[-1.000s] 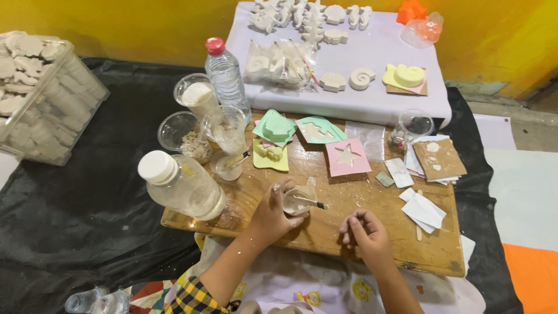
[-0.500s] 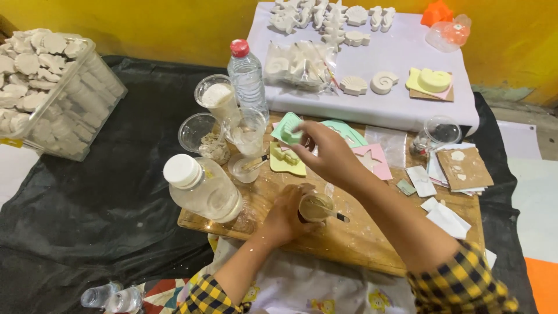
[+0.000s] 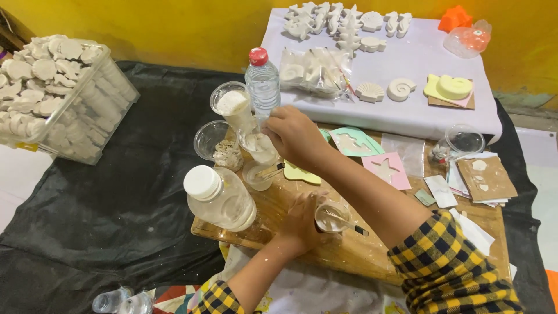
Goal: Mixing plaster in small cups and pouring the mixture into various silicone molds to create decorative shapes.
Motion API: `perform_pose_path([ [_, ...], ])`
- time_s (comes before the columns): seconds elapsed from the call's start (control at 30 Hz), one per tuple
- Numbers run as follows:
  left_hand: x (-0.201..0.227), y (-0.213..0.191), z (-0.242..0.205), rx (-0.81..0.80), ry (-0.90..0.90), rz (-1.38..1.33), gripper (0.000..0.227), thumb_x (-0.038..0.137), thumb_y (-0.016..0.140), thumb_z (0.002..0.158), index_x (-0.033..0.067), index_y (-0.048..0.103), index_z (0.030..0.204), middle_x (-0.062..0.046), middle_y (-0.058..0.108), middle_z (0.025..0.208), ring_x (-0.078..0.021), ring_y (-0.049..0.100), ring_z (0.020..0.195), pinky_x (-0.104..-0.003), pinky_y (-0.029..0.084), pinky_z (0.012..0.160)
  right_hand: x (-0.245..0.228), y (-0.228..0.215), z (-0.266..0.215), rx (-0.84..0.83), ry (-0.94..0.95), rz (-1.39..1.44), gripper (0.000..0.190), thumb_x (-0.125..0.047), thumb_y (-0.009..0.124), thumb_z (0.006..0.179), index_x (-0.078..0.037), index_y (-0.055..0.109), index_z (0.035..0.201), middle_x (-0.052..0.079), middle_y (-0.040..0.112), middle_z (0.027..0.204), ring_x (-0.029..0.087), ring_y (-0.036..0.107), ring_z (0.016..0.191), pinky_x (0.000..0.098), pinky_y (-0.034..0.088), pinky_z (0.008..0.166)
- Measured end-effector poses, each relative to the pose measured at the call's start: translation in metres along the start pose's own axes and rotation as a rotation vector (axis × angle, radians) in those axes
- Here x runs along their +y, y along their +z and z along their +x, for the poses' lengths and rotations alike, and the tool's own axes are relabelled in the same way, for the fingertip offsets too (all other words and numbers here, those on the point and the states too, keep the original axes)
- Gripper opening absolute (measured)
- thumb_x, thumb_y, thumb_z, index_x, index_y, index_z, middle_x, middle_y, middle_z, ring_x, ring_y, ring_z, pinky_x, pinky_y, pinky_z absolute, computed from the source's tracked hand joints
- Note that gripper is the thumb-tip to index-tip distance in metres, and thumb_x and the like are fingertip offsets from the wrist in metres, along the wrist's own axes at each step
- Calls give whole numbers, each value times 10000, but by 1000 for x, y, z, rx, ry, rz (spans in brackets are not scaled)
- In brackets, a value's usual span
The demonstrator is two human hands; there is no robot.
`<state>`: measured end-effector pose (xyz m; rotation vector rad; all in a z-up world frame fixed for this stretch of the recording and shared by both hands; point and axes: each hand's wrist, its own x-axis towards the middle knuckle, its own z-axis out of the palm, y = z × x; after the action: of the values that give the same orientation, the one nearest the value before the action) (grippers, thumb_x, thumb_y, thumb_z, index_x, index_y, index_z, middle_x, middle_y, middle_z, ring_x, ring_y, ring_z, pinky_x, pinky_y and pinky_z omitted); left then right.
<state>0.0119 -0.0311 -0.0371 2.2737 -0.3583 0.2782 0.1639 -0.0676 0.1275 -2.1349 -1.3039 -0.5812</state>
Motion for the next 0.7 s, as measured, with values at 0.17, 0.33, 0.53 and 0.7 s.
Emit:
perform_pose_path([
  [0.17, 15, -17, 5, -19, 27, -29, 1014, 690, 738, 607, 137, 452, 1408, -130, 705, 1067, -293, 607, 1160, -415, 353, 1113, 11, 16, 0, -61, -23, -110, 91, -131, 701, 910, -99, 681, 828, 36, 601, 796, 259, 612, 782, 361, 523, 666],
  [0.33, 21, -27, 6, -99, -12, -86, 1028, 613, 776, 577, 145, 419, 1421, -124, 684, 1125, -280, 572, 1204, -394, 308, 1136, 19, 29, -3, -120, 78, 38, 121, -87, 646, 919, -82, 678, 803, 78, 610, 755, 331, 631, 799, 408, 540, 698],
  [0.53, 27, -31, 6, -33, 10, -71, 874, 424, 857, 555, 100, 493, 1280, -119, 689, 1132, -277, 581, 1184, -437, 328, 1126, 16, 23, 0, -125, 292, 101, 217, -142, 580, 985, -44, 673, 815, 94, 602, 716, 328, 629, 764, 417, 518, 711],
  [0.7, 29, -34, 8, -122, -41, -90, 897, 401, 854, 554, 89, 471, 1301, -135, 659, 1206, -296, 542, 1240, -448, 271, 1173, 12, 22, 0, -45, 514, 302, 285, -224, 544, 1025, -89, 691, 822, 84, 632, 717, 319, 653, 761, 415, 527, 726],
])
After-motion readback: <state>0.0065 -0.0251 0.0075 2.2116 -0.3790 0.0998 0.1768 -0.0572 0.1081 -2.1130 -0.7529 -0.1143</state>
